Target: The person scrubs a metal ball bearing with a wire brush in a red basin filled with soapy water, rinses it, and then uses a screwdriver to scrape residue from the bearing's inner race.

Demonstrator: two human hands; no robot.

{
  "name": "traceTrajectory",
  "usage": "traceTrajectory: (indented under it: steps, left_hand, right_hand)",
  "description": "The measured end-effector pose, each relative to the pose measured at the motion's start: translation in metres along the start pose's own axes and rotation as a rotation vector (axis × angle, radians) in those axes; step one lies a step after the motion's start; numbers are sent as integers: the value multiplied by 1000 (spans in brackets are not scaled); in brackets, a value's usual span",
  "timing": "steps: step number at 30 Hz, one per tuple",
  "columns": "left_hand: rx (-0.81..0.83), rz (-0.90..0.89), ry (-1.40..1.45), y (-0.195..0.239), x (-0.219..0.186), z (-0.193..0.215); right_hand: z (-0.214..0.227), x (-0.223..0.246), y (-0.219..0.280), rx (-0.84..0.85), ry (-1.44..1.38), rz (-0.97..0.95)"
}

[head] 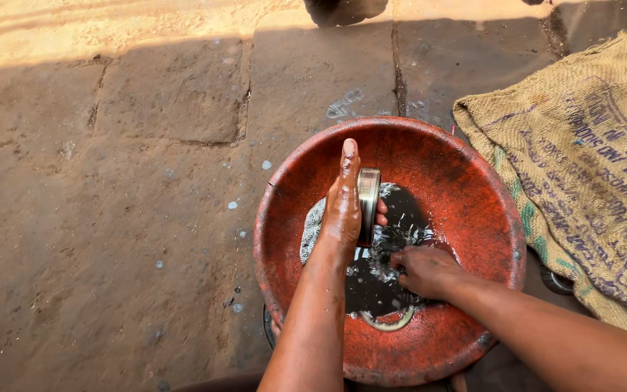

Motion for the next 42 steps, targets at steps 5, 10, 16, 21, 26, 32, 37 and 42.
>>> traceTrajectory:
  steps: [5,10,16,21,26,32,37,42]
  left_hand:
    - [-34,22,-2,-4,5,1]
    - [-30,-3,0,-20,20,3]
    - [-126,-113,142,-49,33,12]
    - [-175,-280,184,-31,35,34]
    - [-211,-45,77,-8,18,32]
    - [11,-29,208,-14,29,16]
    - [31,-19,219,-33,70,14]
    - [10,62,235,-33,66,4]
  right_hand:
    - [1,-11,2,-316,-162,-8]
    - [-40,-14,-18,-186,-11,53]
    - [-1,-25,-30,348,-1082,191]
    - [81,-12,21,337,-1589,351]
    - [142,38,73,157,-1728,362]
    - [170,78,89,-62,-1324,377]
    - [162,91,83,-180,-1200,439]
    - [168,94,80,-459,-986,552]
Point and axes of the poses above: each hand's wrist, its own y-axis away from the middle knuckle, its own z-axis out of the back of the hand, x = y × z, the point moved 4 cm from there along -y, towards the middle knuckle, and after that the axes turned 4 degrees about -z, right-handed, at the moved point
